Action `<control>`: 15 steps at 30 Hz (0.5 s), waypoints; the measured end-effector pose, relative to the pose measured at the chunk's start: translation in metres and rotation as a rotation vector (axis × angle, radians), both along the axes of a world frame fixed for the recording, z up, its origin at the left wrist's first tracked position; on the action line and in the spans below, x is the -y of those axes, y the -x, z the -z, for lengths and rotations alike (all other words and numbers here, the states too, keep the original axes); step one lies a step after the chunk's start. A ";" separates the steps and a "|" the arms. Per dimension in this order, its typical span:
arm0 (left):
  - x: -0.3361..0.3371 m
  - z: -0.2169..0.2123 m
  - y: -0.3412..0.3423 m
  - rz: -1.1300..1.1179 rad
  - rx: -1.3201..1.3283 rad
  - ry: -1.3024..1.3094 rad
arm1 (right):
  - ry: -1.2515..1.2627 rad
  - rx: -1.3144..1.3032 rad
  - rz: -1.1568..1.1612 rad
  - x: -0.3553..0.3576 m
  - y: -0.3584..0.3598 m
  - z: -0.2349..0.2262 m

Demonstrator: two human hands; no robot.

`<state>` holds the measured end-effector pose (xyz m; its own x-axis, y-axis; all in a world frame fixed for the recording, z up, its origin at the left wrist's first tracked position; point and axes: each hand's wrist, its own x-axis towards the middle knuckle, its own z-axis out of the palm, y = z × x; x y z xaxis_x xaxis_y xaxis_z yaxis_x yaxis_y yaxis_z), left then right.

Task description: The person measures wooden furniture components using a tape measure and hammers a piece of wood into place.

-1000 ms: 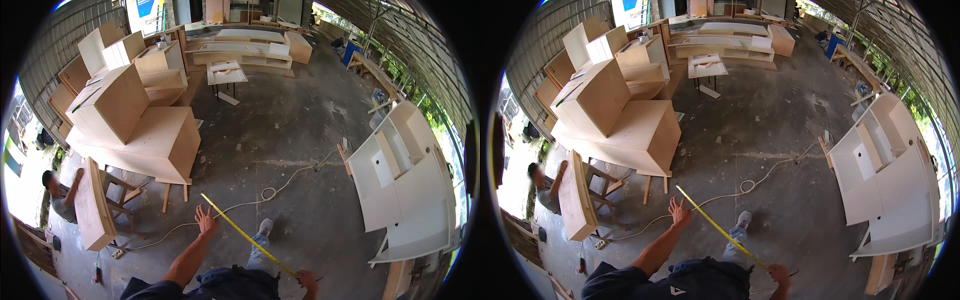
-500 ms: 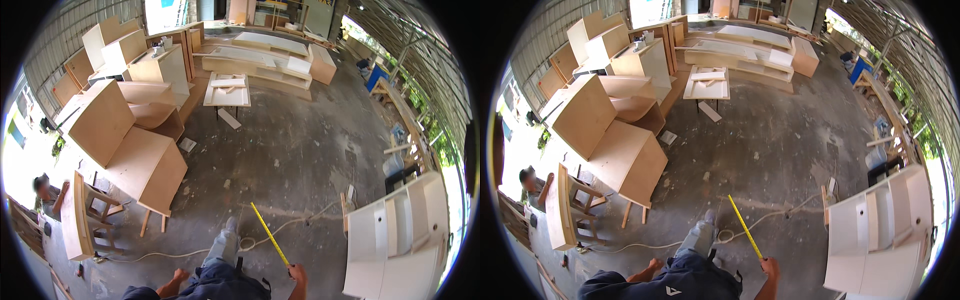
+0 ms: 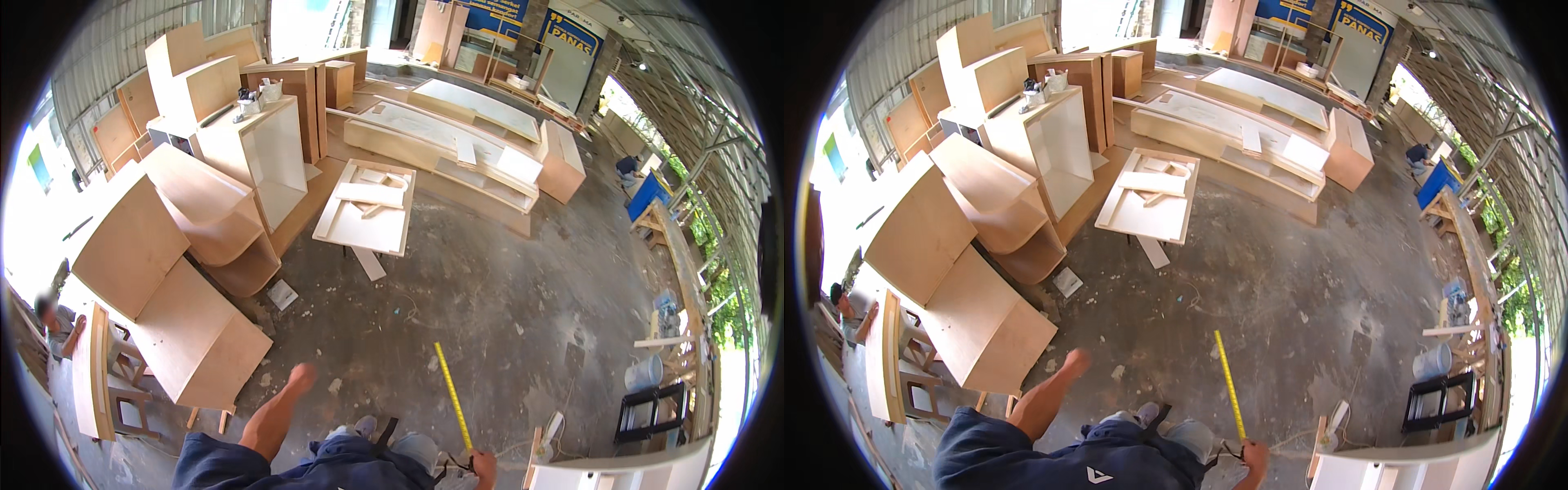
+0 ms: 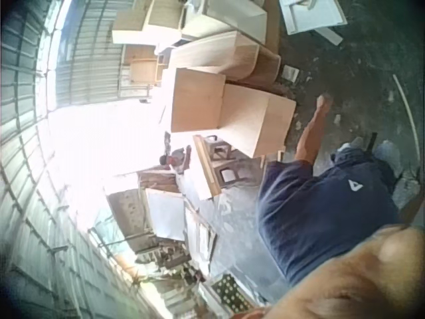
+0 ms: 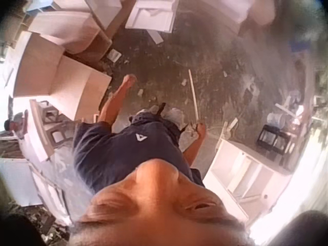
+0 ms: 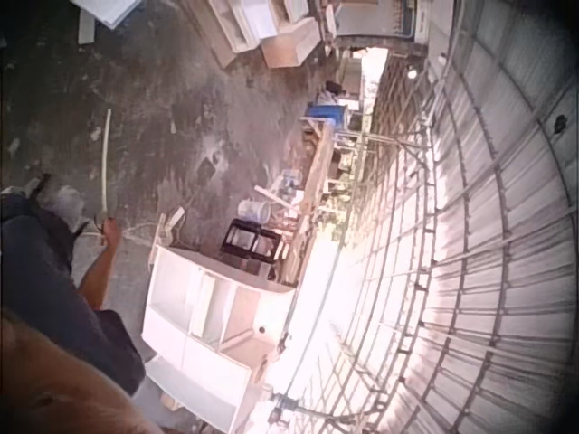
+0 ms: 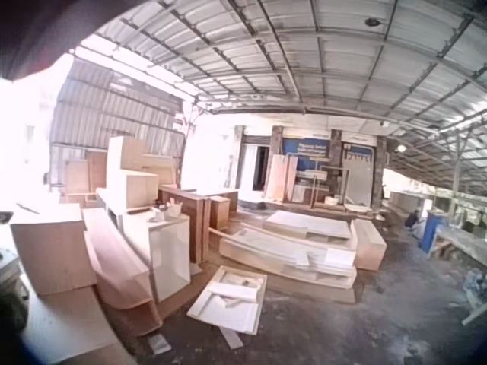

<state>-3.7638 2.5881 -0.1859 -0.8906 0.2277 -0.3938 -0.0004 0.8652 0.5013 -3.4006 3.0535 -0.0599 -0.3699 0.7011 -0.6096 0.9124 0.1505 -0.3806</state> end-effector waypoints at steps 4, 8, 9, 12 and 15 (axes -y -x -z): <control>-0.155 -0.085 0.156 0.115 -0.227 -0.296 | 0.004 -0.095 -0.004 -0.077 0.083 0.023; -0.284 -0.110 0.236 -0.039 -0.080 -0.647 | 0.015 -0.176 0.068 -0.152 0.188 0.019; -0.302 -0.103 0.252 0.023 -0.075 -0.614 | -0.023 -0.192 0.022 -0.174 0.211 0.025; -0.322 -0.007 0.294 0.330 -0.376 -0.400 | -0.032 -0.206 -0.088 -0.248 0.305 0.034; -0.278 0.084 0.282 0.172 -0.071 -0.093 | -0.110 -0.136 -0.211 -0.306 0.415 0.023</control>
